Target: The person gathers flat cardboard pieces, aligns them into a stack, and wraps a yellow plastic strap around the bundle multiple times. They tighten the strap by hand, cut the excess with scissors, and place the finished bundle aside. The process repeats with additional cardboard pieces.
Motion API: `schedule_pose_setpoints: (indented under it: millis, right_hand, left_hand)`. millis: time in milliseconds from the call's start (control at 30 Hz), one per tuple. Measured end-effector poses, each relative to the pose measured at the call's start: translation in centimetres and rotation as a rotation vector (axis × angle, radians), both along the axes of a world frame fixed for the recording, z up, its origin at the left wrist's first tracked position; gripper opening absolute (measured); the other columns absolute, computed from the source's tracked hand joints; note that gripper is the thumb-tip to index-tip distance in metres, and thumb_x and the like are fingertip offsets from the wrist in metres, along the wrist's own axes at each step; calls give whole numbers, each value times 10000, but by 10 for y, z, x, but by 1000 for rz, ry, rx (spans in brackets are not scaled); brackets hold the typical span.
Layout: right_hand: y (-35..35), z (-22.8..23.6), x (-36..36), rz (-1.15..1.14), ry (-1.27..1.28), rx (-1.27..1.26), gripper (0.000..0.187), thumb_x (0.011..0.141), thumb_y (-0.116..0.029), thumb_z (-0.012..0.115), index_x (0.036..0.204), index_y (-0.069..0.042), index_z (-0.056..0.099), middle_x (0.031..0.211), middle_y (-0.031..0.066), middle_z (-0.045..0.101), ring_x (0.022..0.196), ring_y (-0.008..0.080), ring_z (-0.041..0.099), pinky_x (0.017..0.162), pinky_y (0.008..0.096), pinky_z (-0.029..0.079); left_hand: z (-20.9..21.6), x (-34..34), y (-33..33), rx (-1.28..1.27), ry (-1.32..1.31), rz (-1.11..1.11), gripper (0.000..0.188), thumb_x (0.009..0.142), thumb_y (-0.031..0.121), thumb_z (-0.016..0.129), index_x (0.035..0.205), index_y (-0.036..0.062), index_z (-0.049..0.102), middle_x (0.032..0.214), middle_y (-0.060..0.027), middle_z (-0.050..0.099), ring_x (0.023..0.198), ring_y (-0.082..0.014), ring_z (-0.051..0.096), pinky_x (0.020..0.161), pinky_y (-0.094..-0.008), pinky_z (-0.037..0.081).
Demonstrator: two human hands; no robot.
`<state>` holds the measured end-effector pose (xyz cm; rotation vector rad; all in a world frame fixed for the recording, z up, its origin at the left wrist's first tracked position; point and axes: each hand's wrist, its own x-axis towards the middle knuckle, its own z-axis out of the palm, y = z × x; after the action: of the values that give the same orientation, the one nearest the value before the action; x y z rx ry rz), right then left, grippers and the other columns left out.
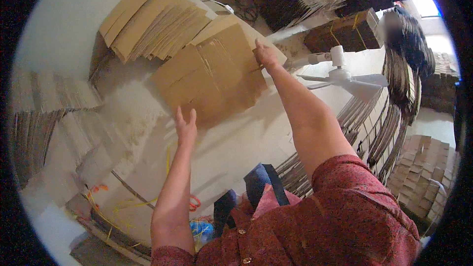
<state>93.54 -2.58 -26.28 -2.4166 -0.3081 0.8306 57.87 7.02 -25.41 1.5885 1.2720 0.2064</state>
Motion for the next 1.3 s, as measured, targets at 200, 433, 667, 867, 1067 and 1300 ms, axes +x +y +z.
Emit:
schedule_pose_setpoints:
  millis: [200, 433, 667, 867, 1067, 1300]
  right_hand:
    - [-3, -9, -7, 46, -110, -129, 796, 738, -708, 405, 1124, -30, 566, 1158, 199, 545, 1122, 360, 477, 964, 434, 341]
    - [-20, 23, -43, 27, 154, -108, 787, 687, -687, 534, 890, 68, 629, 923, 251, 617, 911, 335, 601, 789, 412, 467]
    - [-40, 1, -55, -53, 101, 66, 753, 668, -652, 592, 818, 86, 633, 867, 242, 623, 857, 313, 613, 746, 413, 477]
    - [-59, -53, -42, -390, 790, 557, 634, 712, -498, 664, 1012, 56, 586, 977, 169, 614, 883, 270, 594, 735, 398, 482]
    - [-55, 11, -69, -256, 758, 496, 519, 749, -357, 687, 1062, 36, 557, 981, 118, 613, 886, 230, 580, 788, 347, 468]
    - [-49, 133, -117, 97, 281, 548, 488, 751, -256, 686, 1107, 31, 515, 1006, 147, 612, 916, 245, 584, 803, 341, 463]
  left_hand:
    - [15, 6, -1, 53, 125, -65, 704, 846, 430, 537, 1350, 17, 271, 1400, -210, 244, 1294, -339, 237, 1051, -410, 219]
    - [5, -1, 1, 90, 260, -65, 677, 856, 423, 515, 1344, 15, 282, 1383, -217, 260, 1276, -367, 254, 1036, -399, 250]
    - [17, -3, 10, -76, 199, -50, 687, 855, 443, 509, 1344, 16, 283, 1358, -250, 241, 1256, -361, 286, 1021, -397, 275]
    - [-4, 1, 16, -73, 158, -17, 688, 853, 459, 505, 1341, 21, 297, 1358, -248, 244, 1238, -339, 314, 1013, -381, 284]
    - [35, 18, 20, -96, 192, 43, 667, 865, 460, 490, 1323, 4, 328, 1298, -192, 372, 1181, -271, 388, 981, -356, 309]
    - [33, 21, -20, -174, -347, 16, 564, 919, 392, 419, 1299, -20, 354, 1196, -129, 483, 1087, -212, 453, 942, -320, 338]
